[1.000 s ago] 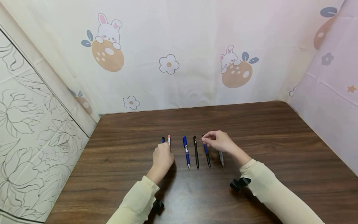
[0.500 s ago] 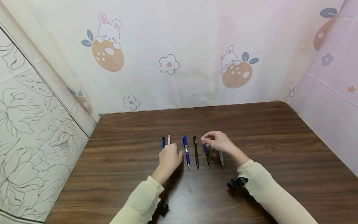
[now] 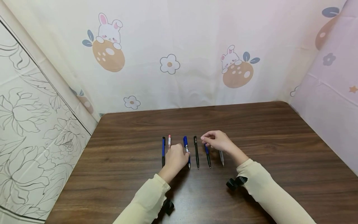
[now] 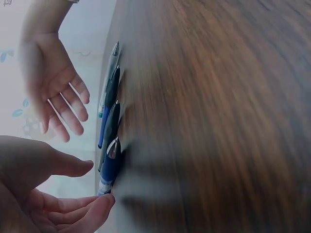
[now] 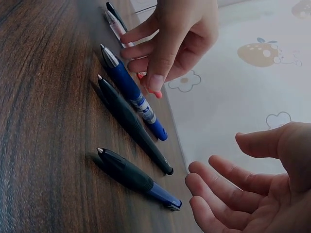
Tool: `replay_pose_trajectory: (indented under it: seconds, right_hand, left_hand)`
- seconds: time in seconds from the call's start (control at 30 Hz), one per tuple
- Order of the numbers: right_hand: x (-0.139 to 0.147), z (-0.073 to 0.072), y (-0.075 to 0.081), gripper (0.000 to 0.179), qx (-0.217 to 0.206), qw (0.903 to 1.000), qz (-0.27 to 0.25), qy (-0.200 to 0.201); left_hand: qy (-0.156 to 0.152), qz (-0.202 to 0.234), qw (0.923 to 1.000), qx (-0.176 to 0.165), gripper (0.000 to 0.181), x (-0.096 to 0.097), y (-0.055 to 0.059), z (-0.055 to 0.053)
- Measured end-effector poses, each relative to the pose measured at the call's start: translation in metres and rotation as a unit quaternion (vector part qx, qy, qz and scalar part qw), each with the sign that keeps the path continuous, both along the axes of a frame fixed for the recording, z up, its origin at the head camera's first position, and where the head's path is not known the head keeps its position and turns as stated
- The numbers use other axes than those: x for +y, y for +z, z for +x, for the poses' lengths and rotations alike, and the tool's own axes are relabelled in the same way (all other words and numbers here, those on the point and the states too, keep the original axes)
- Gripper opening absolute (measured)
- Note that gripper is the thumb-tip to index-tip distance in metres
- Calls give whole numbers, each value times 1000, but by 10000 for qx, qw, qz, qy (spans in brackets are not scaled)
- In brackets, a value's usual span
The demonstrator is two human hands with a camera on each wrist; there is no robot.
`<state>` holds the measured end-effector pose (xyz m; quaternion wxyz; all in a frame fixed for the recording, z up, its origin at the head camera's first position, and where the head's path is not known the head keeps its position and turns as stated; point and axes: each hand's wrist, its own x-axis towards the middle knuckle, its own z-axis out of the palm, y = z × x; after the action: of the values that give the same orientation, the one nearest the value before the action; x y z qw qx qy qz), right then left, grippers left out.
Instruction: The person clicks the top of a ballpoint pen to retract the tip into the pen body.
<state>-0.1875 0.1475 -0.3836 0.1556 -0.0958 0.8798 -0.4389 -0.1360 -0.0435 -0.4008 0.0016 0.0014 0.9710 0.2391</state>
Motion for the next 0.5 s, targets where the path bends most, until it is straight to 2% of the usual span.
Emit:
replay_pose_trajectory:
  seconds: [0.33, 0.5]
  right_hand:
    - [0, 0, 2, 36, -77, 10000, -58, -21]
    - [2, -1, 0, 36, -119, 9999, -46, -62]
  left_hand:
    - [-35, 74, 9999, 116, 29, 4, -5, -3]
    - [-74, 115, 9999, -6, 31, 6, -6, -5]
